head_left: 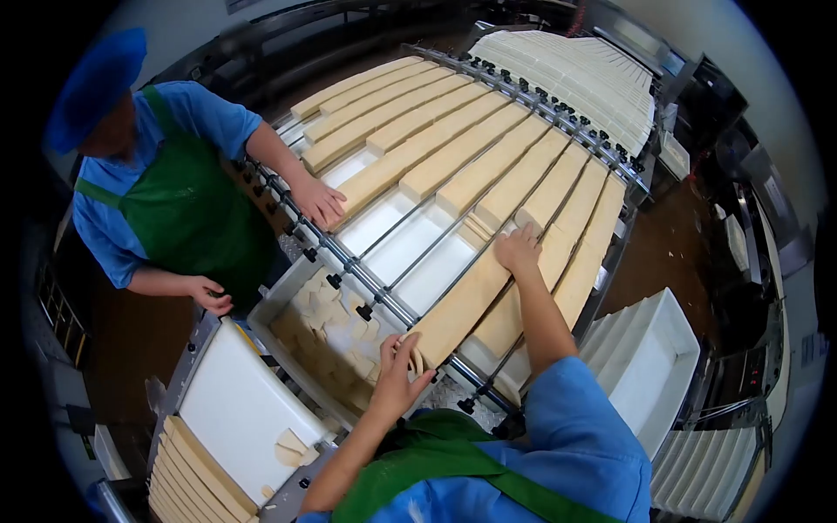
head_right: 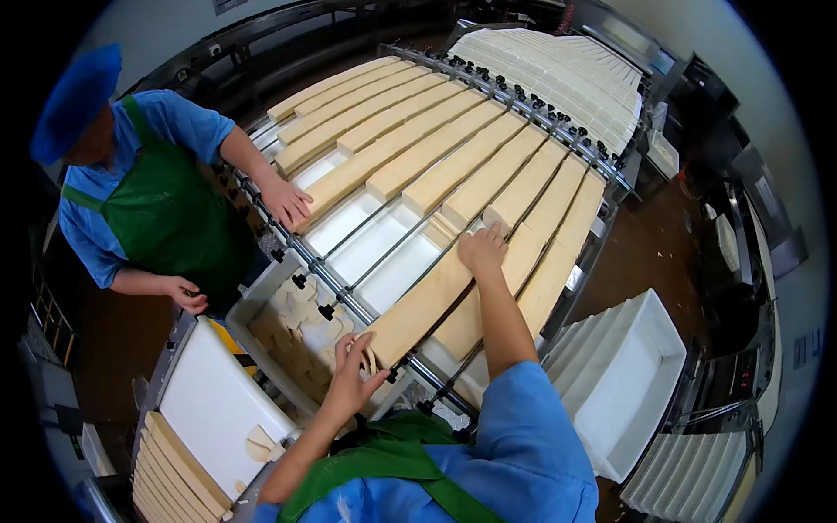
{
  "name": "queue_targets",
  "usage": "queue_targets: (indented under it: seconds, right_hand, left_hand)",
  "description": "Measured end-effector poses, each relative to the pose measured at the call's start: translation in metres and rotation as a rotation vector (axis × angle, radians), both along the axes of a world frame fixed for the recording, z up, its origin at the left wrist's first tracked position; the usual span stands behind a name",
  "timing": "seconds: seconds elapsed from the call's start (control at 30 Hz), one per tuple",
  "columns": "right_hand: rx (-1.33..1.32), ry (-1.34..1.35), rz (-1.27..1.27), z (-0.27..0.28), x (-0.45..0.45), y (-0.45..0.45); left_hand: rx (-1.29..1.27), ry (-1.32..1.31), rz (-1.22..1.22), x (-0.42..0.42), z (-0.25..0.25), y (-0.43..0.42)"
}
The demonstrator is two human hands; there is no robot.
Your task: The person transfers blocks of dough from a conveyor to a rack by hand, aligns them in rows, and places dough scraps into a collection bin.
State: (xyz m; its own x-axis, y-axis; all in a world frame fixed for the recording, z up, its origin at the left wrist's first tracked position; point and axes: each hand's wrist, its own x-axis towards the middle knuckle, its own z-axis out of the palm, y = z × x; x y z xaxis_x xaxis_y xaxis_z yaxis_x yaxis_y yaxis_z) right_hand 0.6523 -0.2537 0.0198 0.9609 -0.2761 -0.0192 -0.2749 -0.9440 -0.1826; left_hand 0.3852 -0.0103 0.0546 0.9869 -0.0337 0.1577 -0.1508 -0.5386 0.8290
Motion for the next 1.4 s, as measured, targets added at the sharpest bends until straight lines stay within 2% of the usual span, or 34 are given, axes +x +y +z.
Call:
queue_targets:
  seconds: [0.13, 0.2, 0.33, 0.4, 0.47, 0.53, 0.67, 0.73, 0.8, 0.87, 0.9, 0.93, 1.0, 1.07, 1.13, 1.17, 1.2, 1.23, 1.27, 1.33, 1.4]
  right_hand:
    - [0.005, -0.003, 0.060, -0.002, 0.006, -0.014]
    - [-0.075, -0.245, 0.082, -0.006, 0.002, -0.016]
    - [-0.063, -0.076, 0.088, 0.007, -0.001, -0.020]
    - [-0.080, -0.306, 0.051, 0.003, -0.004, -0.021]
    - [-0.080, -0.275, 0.017, -0.001, 0.003, -0.027]
    - [-0.010, -0.093, -0.023, -0.005, 0.012, -0.036]
    - [-0.053, -0.016, -0.048, 0.002, 0.023, -0.039]
    - [-0.110, 0.025, -0.075, -0.001, 0.032, -0.043]
    - [-0.069, -0.070, -0.064, -0.034, 0.046, -0.058]
    - [-0.173, -0.048, -0.045, -0.037, 0.047, -0.057]
    - [-0.204, -0.096, -0.008, -0.025, 0.035, -0.046]
    - [-0.233, -0.115, -0.032, -0.027, 0.033, -0.035]
    - [-0.165, -0.212, 0.036, -0.026, 0.026, -0.024]
    - [-0.060, -0.307, 0.174, -0.045, 0.016, -0.014]
    - [-0.074, -0.254, 0.260, -0.041, -0.006, 0.016]
    - [-0.089, -0.211, 0.293, -0.036, -0.022, 0.032]
    - [-0.088, -0.214, 0.322, -0.035, -0.033, 0.045]
    - [-0.045, -0.235, 0.424, -0.036, -0.045, 0.059]
    - [0.002, -0.256, 0.526, -0.038, -0.055, 0.071]
    - [0.021, -0.290, 0.710, -0.036, -0.076, 0.104]
    - [0.030, -0.195, 0.794, -0.031, -0.107, 0.140]
  left_hand:
    - [-0.066, 0.097, -0.053, 0.019, -0.006, -0.015]
    - [-0.064, 0.123, -0.041, 0.023, -0.006, -0.020]
    - [-0.057, 0.173, -0.085, 0.032, -0.006, -0.023]
    - [-0.052, 0.174, -0.093, 0.039, -0.011, -0.026]
    - [-0.016, 0.127, -0.126, 0.047, -0.017, -0.032]
    - [-0.020, 0.127, -0.138, 0.060, -0.028, -0.040]
    - [-0.036, 0.125, -0.164, 0.066, -0.036, -0.041]
    - [0.018, -0.047, -0.064, 0.060, -0.041, -0.036]
    - [-0.078, -0.007, 0.061, 0.045, -0.031, -0.024]
    - [-0.202, -0.040, 0.203, 0.028, -0.028, -0.004]
    - [-0.156, -0.155, 0.315, 0.021, -0.034, 0.008]
    - [-0.215, -0.043, 0.435, 0.007, -0.025, 0.020]
    - [0.076, -0.057, 0.684, -0.019, -0.035, 0.047]
    - [0.072, 0.071, 0.872, -0.052, -0.050, 0.081]
    - [0.162, 0.118, 1.065, -0.092, -0.075, 0.114]
    - [0.324, 0.145, 1.218, -0.114, -0.095, 0.126]
    - [0.419, 0.261, 1.289, -0.140, -0.109, 0.141]
    - [0.434, 0.372, 1.371, -0.160, -0.101, 0.150]
    - [0.397, 0.680, 1.337, -0.173, -0.095, 0.152]
    - [0.154, 0.977, 1.131, -0.179, -0.081, 0.156]
    - [0.054, 0.868, 0.990, -0.168, -0.077, 0.147]
